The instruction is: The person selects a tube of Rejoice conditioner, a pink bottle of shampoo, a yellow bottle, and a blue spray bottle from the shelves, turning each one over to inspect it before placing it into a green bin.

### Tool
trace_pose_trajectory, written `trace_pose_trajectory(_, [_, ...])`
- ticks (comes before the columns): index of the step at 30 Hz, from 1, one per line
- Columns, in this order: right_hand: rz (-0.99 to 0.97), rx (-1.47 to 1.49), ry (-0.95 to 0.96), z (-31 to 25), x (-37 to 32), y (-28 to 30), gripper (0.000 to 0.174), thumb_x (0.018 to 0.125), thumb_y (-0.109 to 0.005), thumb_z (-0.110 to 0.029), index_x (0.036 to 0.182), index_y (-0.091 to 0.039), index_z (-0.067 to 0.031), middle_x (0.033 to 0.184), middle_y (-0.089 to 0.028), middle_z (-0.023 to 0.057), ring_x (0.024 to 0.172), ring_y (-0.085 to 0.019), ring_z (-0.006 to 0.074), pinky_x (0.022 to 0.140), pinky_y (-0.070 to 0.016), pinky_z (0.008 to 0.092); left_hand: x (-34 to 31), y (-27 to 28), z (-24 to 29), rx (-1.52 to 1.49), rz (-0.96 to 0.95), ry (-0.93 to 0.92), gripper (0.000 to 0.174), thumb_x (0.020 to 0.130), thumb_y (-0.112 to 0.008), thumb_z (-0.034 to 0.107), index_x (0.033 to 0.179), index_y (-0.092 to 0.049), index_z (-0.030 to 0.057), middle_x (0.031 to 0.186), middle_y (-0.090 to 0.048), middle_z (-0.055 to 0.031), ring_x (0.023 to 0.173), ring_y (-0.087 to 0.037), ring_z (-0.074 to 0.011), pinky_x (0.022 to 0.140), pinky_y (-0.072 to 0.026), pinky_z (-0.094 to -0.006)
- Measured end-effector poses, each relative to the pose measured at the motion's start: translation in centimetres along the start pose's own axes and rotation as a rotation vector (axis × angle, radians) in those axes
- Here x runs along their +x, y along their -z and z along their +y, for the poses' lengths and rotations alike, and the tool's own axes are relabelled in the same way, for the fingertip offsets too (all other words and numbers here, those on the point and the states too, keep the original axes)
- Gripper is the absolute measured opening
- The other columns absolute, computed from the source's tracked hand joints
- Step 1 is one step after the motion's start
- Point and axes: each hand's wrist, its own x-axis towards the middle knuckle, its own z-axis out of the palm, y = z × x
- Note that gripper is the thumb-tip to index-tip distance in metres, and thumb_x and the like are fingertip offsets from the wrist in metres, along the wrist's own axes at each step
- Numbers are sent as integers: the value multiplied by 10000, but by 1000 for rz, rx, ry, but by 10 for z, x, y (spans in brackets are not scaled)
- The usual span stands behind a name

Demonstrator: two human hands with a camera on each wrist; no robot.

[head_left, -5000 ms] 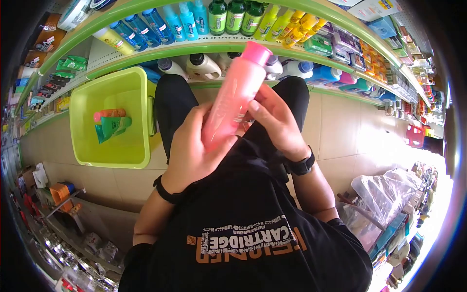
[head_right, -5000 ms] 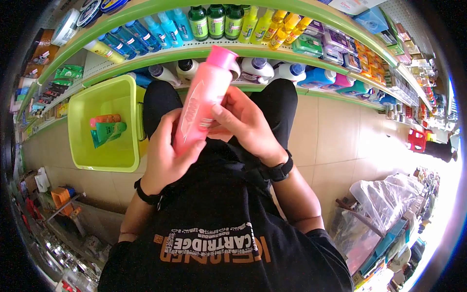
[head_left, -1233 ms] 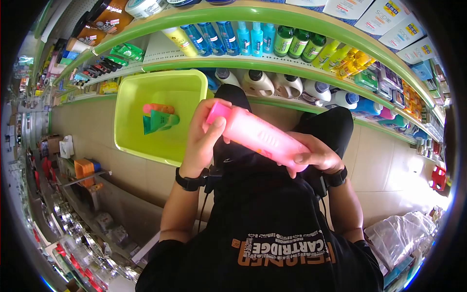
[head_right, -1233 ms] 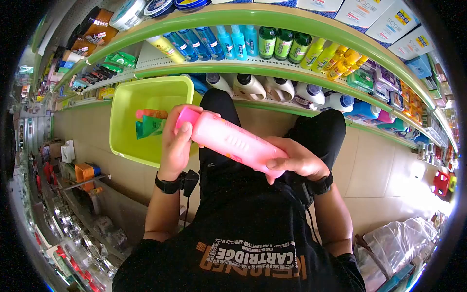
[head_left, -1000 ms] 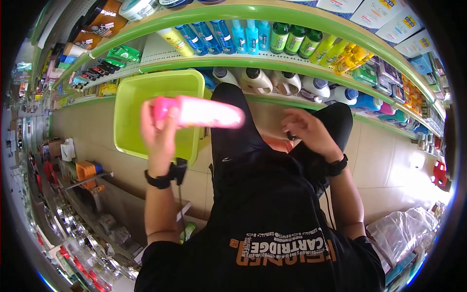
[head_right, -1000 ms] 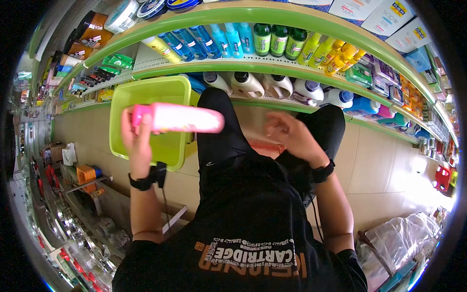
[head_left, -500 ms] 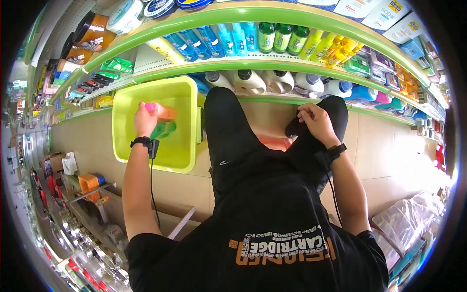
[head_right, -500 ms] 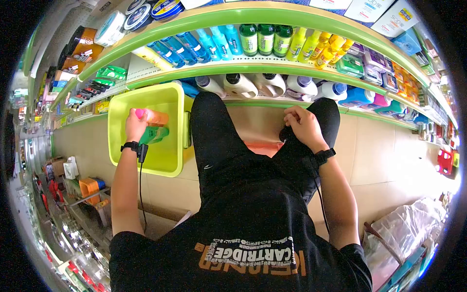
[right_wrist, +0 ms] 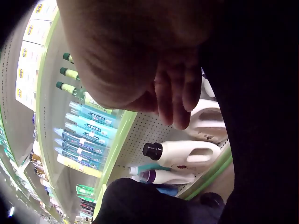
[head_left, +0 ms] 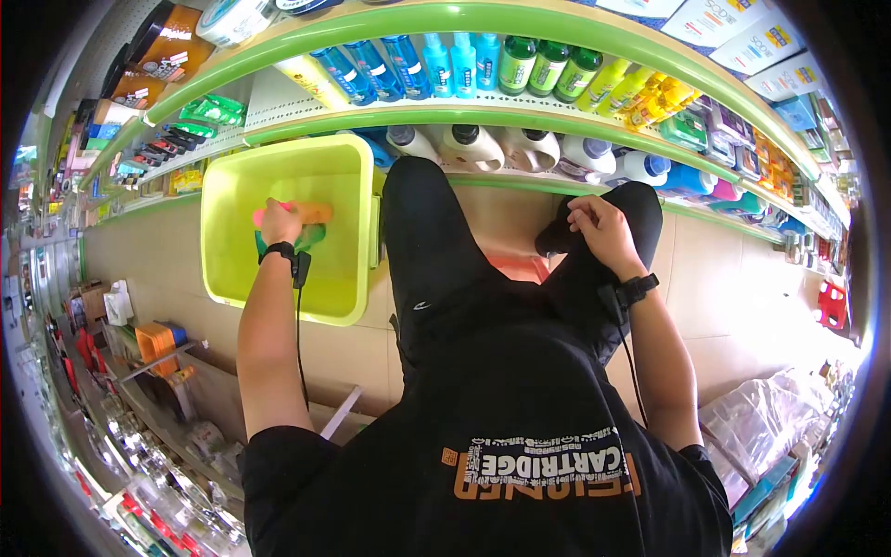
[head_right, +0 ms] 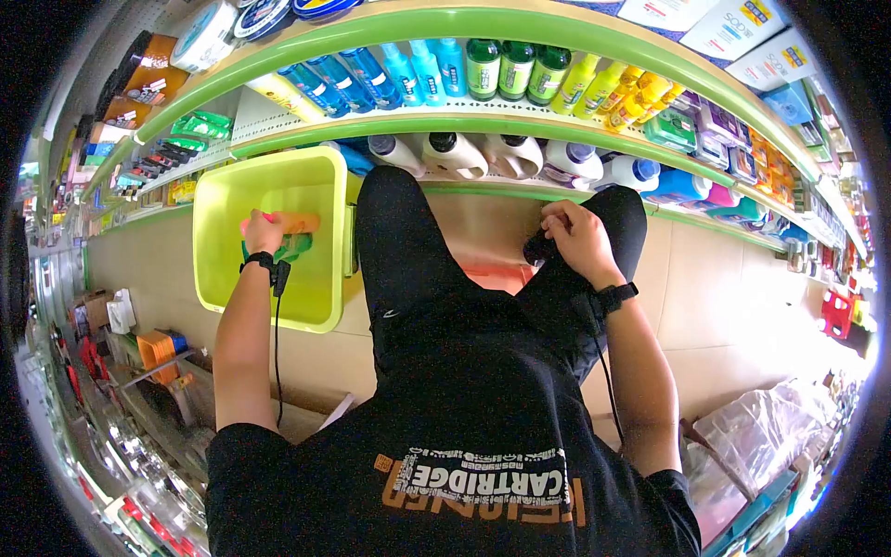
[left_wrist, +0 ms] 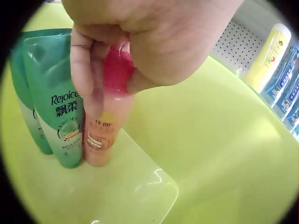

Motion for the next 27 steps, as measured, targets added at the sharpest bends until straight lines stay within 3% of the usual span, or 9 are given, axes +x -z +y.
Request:
trace_pose_trajectory(8, [-10,-55,-21,3,2,-5,180,991,-659,-132,1122,-719,-25,916,-771,131,850,-763,230,789,-591,354,-34,77,64,145,167,-83,537,905,-719,290,1302,-549,-29,1279,-635,-263,1057,-700,-443,894,-574,-526])
trace_pose_trajectory(11, [-13,-66,-27,4,1,-4,179,985,-661,-139,1114,-724,-33,914,-775,126,852,-763,239,791,-589,361,-40,106,104,26,322,-275,561,932,-731,250,1363,-518,-39,1319,-588,-253,1050,-708,-416,921,-579,-494])
trace_pose_trajectory(13, [-10,-69,-14,7,1,-5,179,979,-660,-133,1114,-724,-33,915,-775,126,856,-764,245,795,-590,364,-34,120,132,-354,231,-450,580,937,-755,192,1400,-493,-39,1312,-602,-231,1078,-711,-353,940,-580,-454])
trace_pose_trajectory(14, [-8,-74,-6,8,2,-6,180,974,-659,-128,1114,-723,-33,916,-776,125,861,-765,250,798,-591,367,-31,126,147,-353,235,-452,580,937,-755,192,1400,-493,-39,1312,-602,-231,1078,-711,-353,940,-580,-454])
trace_pose_trajectory(16, [-1,-62,6,11,2,-7,179,969,-658,-123,1109,-722,-32,918,-776,128,864,-766,258,801,-591,370,-21,136,177,-571,207,-543,535,943,-771,136,1387,-513,-14,1346,-626,-187,1176,-674,-263,977,-558,-416])
trace_pose_trajectory(20, [28,-43,10,12,-3,-4,174,958,-651,-120,1089,-718,-27,919,-775,137,870,-767,272,808,-594,379,28,139,212,-777,151,-660,582,899,-789,72,1395,-501,-30,1393,-626,-183,1254,-634,-237,1024,-527,-389])
trace_pose_trajectory(22, [47,-48,12,12,-6,-3,173,956,-651,-125,1082,-717,-26,920,-774,139,868,-765,277,807,-594,384,41,138,220,-1019,3,-602,552,888,-802,60,1358,-523,-17,1337,-662,-170,1221,-654,-243,1043,-507,-381])
trace_pose_trajectory(24, [64,-53,15,14,-8,-1,173,955,-650,-129,1076,-716,-26,921,-773,141,866,-763,282,806,-594,389,48,139,227,-1061,-69,-563,521,887,-817,66,1321,-539,-10,1279,-690,-152,1166,-676,-236,1028,-509,-376])
trace_pose_trajectory(27, [73,-56,21,17,-11,0,179,951,-646,-133,1075,-718,-26,921,-771,139,863,-760,290,803,-593,398,42,137,230,-884,45,-544,510,890,-838,88,1302,-554,-6,1241,-703,-133,1120,-686,-219,1004,-519,-364])
